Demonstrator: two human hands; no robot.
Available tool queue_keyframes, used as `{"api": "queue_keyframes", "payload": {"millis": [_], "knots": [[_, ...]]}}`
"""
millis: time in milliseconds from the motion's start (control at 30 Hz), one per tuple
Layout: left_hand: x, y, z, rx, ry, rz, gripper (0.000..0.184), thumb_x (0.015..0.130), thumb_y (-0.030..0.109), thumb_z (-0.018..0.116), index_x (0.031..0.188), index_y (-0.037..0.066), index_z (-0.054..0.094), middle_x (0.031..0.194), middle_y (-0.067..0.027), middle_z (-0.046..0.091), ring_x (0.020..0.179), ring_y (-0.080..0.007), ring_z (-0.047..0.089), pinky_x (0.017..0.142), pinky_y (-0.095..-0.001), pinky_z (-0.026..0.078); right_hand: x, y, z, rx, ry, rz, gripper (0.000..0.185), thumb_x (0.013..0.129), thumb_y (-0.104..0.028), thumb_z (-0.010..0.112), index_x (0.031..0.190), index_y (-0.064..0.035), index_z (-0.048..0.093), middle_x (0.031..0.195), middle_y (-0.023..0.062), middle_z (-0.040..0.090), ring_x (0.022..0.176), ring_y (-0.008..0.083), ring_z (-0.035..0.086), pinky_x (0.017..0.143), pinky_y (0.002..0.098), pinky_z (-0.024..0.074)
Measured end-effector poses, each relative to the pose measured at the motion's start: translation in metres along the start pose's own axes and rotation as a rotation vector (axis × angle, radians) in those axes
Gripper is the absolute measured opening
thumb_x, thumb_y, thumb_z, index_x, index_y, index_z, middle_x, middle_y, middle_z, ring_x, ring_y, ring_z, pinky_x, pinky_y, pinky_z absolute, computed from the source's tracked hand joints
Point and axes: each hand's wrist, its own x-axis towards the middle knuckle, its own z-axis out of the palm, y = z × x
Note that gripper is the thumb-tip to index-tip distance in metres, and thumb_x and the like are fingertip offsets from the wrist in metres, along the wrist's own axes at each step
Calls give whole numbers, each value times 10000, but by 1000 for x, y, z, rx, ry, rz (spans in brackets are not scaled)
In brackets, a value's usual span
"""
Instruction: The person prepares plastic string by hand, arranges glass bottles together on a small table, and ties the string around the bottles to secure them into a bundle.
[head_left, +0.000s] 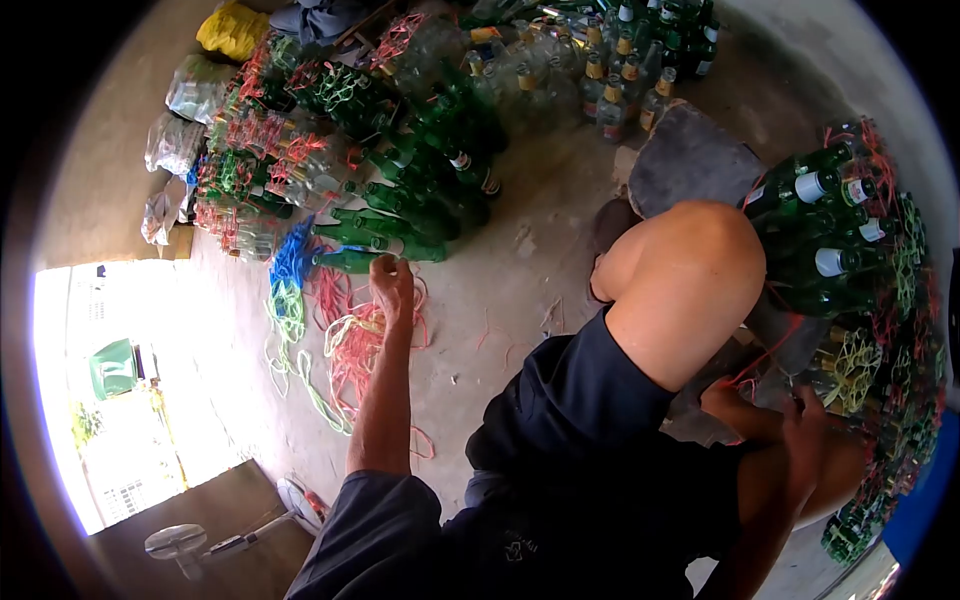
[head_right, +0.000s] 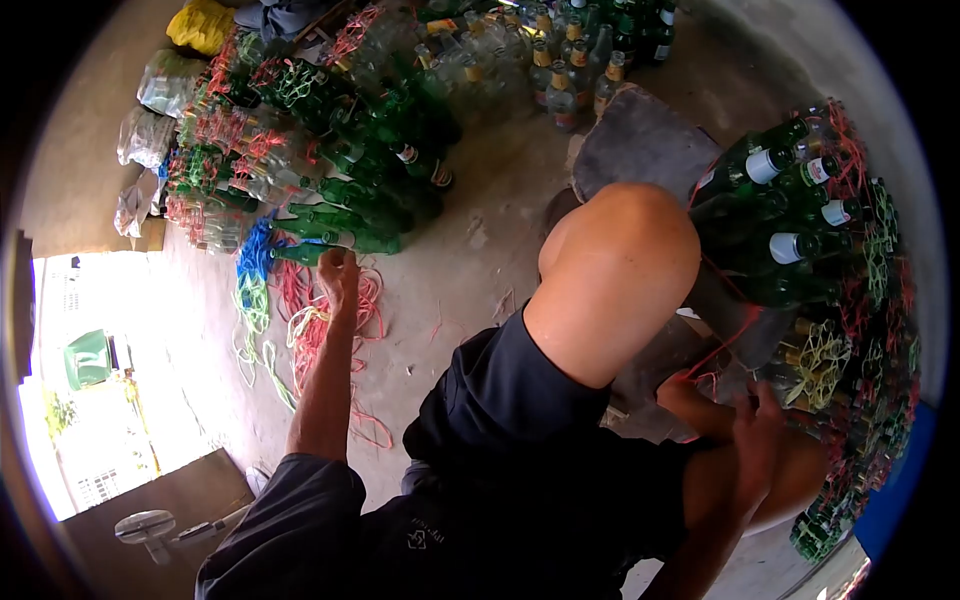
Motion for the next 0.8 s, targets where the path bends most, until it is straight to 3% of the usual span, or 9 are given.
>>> {"api": "queue_keyframes", "payload": {"millis": [67,333,400,433,467,500,567,700,800], "knots": [[20,2,-6,-18,-17,-184,472,795,240,722,1189,1,617,896,-183,717,848,-343,693,795,-434,533,0,-3,-2,7,-32,36,244,926,-119,601,1123,22,627,1041,237,676,943,369,661,853,432,505],[90,-92,32,119,-160,169,515,788,313,770,1184,5,657,985,-196,716,805,-292,683,738,-401,538,-3,-17,5,16,53,52,235,920,-175,590,1067,-2,649,987,259,675,961,420,657,858,465,507],[69,-31,10,-23,-280,-157,413,800,327,735,1110,60,684,733,-120,689,546,-209,624,528,-367,491,-6,-18,-2,25,107,71,243,913,-189,593,1056,-1,651,978,265,672,964,444,641,858,486,501],[75,-50,17,-18,-270,-146,398,808,341,716,1103,76,685,677,-105,668,518,-193,613,511,-359,481,-7,-34,-8,88,95,120,249,908,-196,596,1051,1,650,976,265,671,965,452,633,855,497,496],[70,-36,11,12,-299,-187,376,821,340,715,1083,72,688,709,-123,682,532,-211,622,534,-375,491,-7,-32,-8,77,104,123,251,907,-198,595,1050,2,650,975,263,671,961,449,634,852,498,496],[78,-71,23,93,-204,49,360,827,339,720,1033,45,694,745,-145,699,571,-250,646,581,-403,507,-6,-29,-5,69,108,119,253,906,-199,594,1048,3,649,974,262,670,958,447,636,849,498,495],[61,-34,9,101,-265,-28,369,830,332,719,963,-12,703,788,-168,704,685,-311,673,670,-436,520,-8,-24,-6,56,110,131,257,906,-204,594,1049,2,648,973,257,671,954,443,638,843,499,495],[42,-29,3,168,-68,190,322,827,298,707,851,-23,700,737,-154,689,635,-299,652,646,-431,509,-10,-16,-5,34,142,122,257,894,-183,638,1083,-10,662,978,231,688,906,401,667,808,461,517],[30,4,-19,129,-175,77,326,834,294,703,851,-31,692,769,-157,695,648,-281,645,654,-424,508,-11,-11,-1,58,171,99,259,888,-169,659,1096,-15,671,971,214,698,872,376,681,793,437,530]]}}
